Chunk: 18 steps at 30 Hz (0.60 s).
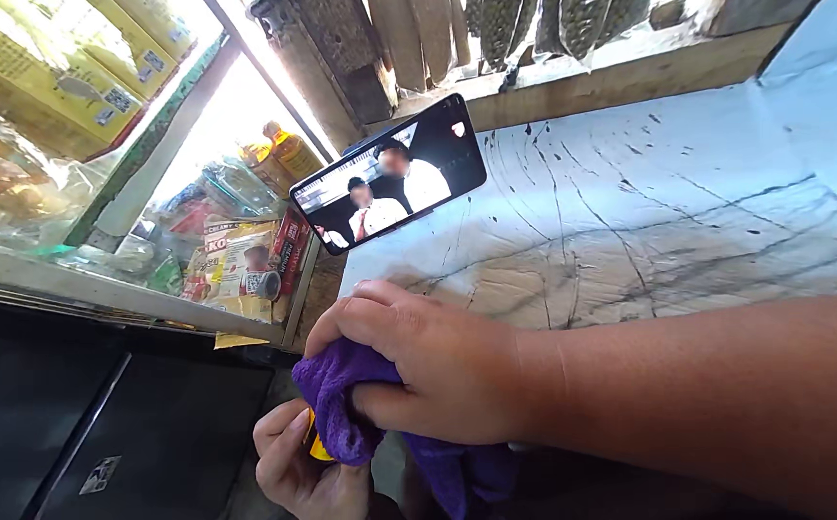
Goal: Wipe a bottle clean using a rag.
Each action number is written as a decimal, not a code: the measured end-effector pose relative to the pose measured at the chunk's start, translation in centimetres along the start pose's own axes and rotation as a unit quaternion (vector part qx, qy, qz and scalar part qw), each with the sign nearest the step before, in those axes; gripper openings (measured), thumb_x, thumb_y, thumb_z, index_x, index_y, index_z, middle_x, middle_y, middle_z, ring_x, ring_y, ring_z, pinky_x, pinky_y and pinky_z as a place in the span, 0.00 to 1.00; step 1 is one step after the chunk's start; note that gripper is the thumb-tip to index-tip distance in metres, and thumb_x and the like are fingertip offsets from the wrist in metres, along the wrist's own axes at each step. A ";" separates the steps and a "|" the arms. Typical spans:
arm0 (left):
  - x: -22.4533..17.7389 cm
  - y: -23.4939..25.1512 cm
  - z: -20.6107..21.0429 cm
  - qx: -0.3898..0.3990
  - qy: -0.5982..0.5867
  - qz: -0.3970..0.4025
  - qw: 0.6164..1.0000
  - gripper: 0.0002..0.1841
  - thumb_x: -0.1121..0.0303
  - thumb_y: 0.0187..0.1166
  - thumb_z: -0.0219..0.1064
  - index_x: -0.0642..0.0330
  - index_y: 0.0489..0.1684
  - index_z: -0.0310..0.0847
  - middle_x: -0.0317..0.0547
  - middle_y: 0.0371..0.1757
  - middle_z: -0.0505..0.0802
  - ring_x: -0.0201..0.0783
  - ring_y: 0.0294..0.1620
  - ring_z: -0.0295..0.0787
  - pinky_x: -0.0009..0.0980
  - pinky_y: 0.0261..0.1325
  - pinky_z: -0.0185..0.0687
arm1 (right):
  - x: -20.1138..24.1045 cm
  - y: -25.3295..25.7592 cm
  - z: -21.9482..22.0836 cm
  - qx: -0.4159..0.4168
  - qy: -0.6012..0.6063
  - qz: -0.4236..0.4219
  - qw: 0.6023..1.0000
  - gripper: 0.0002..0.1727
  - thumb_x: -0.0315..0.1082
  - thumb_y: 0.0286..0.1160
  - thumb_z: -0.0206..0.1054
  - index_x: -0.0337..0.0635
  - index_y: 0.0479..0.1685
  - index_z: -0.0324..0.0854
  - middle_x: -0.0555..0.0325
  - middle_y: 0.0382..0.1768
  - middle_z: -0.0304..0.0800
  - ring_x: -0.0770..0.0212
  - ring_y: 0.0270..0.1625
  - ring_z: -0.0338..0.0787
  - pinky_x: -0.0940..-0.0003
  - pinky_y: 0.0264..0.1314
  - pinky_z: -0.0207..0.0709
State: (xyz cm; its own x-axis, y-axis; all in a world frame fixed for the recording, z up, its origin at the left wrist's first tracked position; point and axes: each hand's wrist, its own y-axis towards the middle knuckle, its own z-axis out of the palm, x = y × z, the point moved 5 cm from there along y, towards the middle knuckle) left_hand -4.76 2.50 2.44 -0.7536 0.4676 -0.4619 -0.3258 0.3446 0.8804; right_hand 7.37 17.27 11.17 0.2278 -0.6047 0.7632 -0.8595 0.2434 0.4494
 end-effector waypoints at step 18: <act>0.1 -0.1 0.1 0.002 -0.013 -0.010 1.000 0.26 0.53 0.69 0.80 0.33 0.68 0.77 0.19 0.60 0.85 0.22 0.64 0.81 0.19 0.66 0.77 | -0.1 0.1 0.0 0.008 -0.011 0.010 1.000 0.15 0.37 0.76 0.70 0.49 0.60 0.85 0.59 0.49 0.82 0.69 0.52 0.84 0.74 0.47 0.80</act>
State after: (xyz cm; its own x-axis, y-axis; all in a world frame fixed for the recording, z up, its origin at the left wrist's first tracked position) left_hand -4.74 2.59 2.26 -0.7317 0.4826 -0.4814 -0.3376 0.3569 0.8710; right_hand 7.30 17.31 11.15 0.2016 -0.6159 0.7616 -0.8710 0.2430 0.4270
